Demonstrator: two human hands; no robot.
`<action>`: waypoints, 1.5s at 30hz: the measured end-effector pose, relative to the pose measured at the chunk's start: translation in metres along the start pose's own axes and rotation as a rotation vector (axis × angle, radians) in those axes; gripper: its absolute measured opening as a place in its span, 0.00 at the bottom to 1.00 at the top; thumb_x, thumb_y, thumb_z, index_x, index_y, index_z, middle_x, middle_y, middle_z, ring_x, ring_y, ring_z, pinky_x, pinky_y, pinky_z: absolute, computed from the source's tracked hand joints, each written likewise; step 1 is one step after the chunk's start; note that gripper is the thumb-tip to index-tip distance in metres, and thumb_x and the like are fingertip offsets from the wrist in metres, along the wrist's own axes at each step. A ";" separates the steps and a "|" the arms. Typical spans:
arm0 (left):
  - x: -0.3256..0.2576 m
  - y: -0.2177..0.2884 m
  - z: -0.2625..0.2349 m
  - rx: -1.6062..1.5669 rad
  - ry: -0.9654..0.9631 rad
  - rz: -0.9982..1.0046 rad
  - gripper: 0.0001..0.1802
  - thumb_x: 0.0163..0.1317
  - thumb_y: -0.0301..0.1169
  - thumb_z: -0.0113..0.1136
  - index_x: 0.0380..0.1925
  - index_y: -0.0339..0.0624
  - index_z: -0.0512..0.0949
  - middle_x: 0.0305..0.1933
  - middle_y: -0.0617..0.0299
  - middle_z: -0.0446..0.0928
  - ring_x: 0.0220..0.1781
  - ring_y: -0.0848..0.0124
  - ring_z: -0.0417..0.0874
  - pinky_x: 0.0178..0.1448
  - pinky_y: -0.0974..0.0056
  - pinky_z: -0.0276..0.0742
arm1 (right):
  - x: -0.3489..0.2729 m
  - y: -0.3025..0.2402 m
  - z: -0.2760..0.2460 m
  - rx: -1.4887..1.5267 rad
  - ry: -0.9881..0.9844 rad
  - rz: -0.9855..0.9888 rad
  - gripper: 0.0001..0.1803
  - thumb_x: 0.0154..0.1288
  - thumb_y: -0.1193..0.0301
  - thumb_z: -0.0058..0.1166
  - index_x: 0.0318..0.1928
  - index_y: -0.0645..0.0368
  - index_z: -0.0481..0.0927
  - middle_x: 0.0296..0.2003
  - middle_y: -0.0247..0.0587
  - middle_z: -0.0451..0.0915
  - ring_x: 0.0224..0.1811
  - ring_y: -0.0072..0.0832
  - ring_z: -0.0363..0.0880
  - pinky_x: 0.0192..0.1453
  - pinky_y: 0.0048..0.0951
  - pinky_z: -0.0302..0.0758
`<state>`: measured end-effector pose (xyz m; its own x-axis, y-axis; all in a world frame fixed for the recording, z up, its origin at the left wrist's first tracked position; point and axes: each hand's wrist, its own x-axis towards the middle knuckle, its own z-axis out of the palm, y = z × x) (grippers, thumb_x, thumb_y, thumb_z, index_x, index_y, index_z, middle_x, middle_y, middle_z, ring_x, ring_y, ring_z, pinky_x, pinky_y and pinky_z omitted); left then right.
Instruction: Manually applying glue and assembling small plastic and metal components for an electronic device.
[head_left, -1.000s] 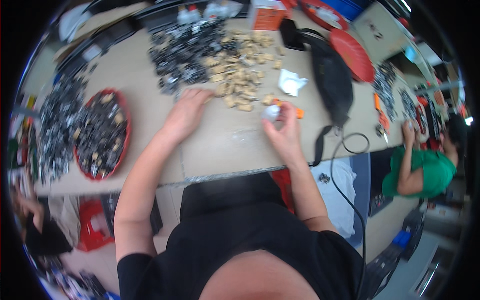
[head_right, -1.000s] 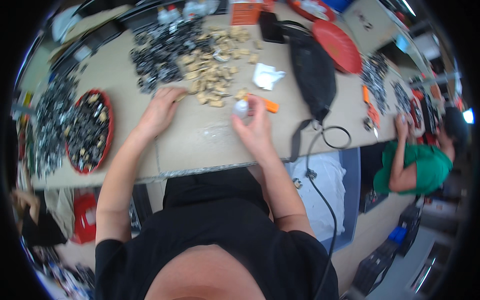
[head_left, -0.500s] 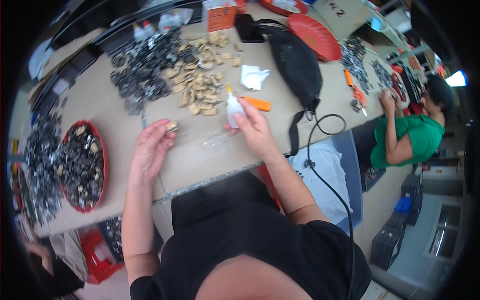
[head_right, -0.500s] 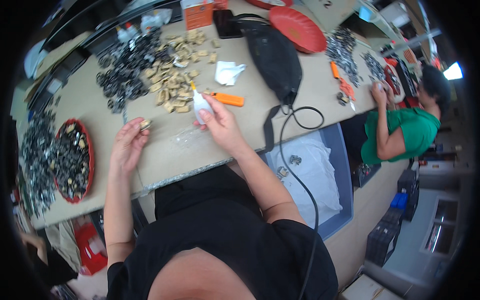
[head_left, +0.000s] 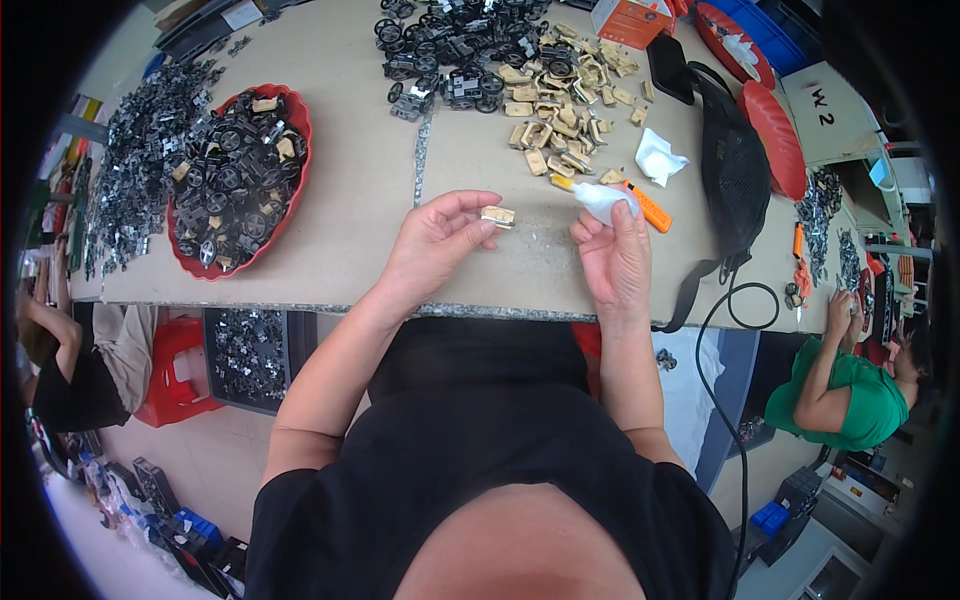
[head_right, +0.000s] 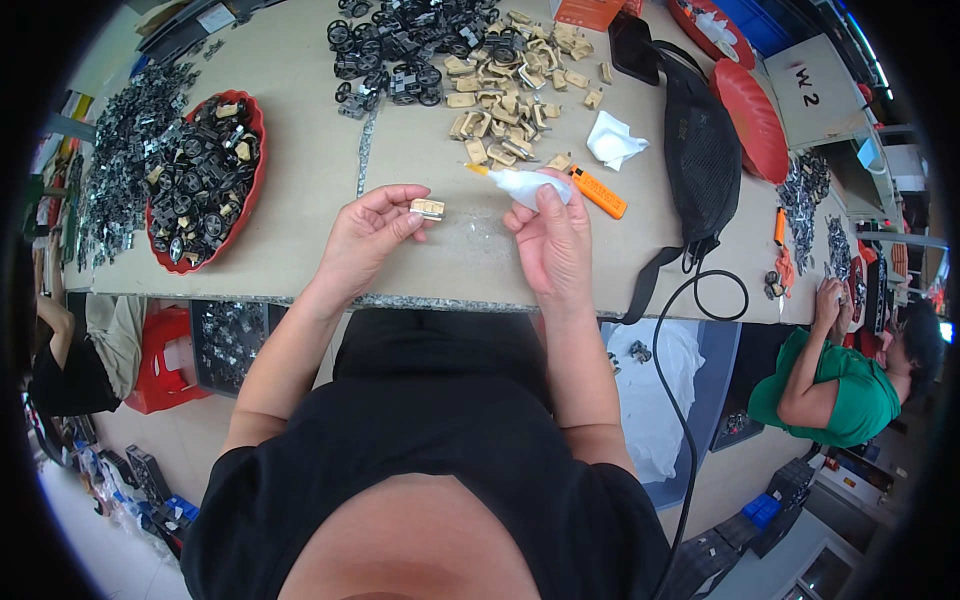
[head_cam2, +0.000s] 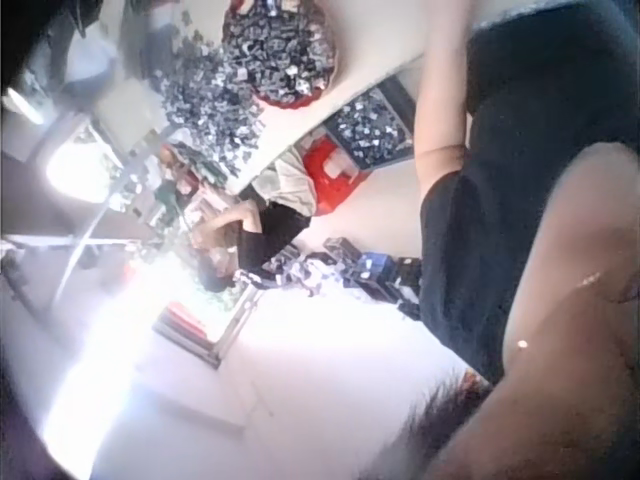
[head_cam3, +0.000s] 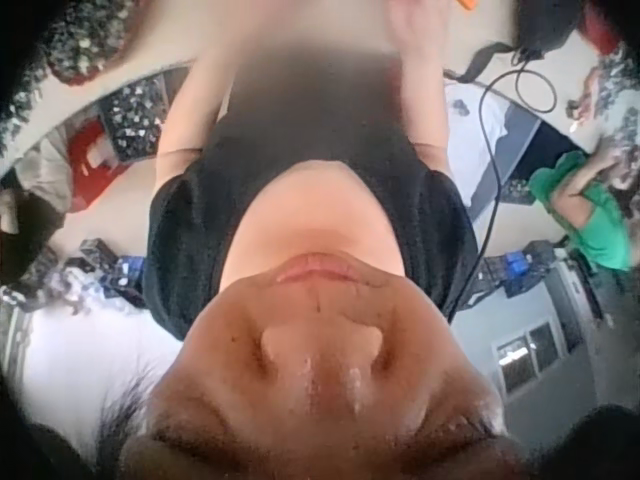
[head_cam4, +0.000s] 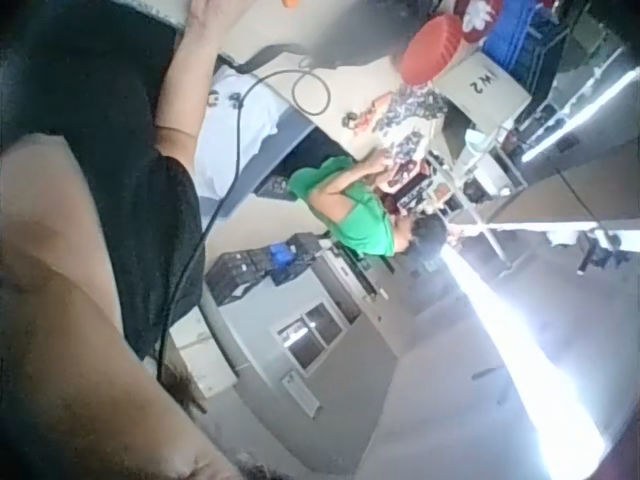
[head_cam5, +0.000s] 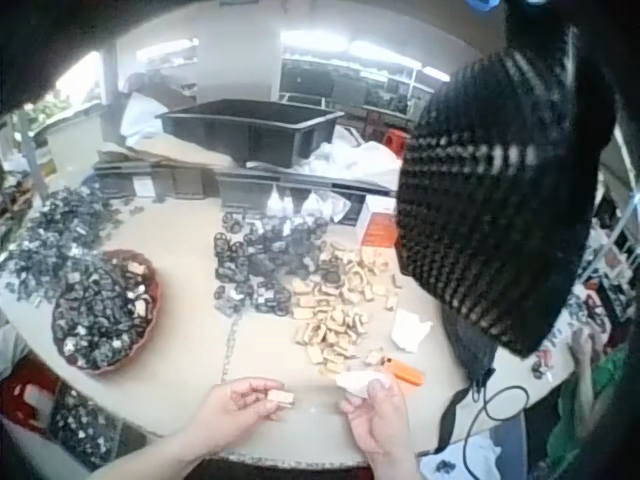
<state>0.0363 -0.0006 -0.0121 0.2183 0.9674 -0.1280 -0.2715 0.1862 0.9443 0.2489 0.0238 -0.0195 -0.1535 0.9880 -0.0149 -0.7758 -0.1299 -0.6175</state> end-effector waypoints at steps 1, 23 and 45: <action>0.000 -0.003 0.001 -0.013 0.010 -0.004 0.16 0.61 0.24 0.55 0.50 0.32 0.71 0.39 0.61 0.78 0.38 0.78 0.77 0.45 0.73 0.74 | 0.000 0.003 0.000 -0.031 0.003 -0.016 0.13 0.62 0.69 0.54 0.47 0.59 0.72 0.39 0.35 0.75 0.31 0.20 0.67 0.33 0.22 0.64; -0.002 -0.016 0.000 -0.022 0.073 0.095 0.16 0.59 0.18 0.55 0.48 0.34 0.75 0.38 0.63 0.72 0.39 0.77 0.77 0.47 0.74 0.74 | -0.021 0.024 0.010 -0.842 -0.132 -0.338 0.13 0.62 0.73 0.54 0.43 0.64 0.67 0.43 0.43 0.71 0.43 0.23 0.71 0.48 0.23 0.70; -0.001 -0.019 -0.001 -0.020 0.091 0.083 0.15 0.59 0.19 0.55 0.48 0.33 0.74 0.37 0.61 0.77 0.38 0.76 0.79 0.46 0.74 0.75 | -0.017 0.026 0.007 -1.042 -0.153 -0.516 0.15 0.59 0.72 0.57 0.42 0.64 0.68 0.39 0.45 0.74 0.39 0.28 0.73 0.43 0.26 0.71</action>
<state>0.0402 -0.0052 -0.0297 0.1085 0.9911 -0.0772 -0.3036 0.1070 0.9468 0.2272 0.0032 -0.0294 -0.0944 0.8742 0.4763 0.0979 0.4843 -0.8694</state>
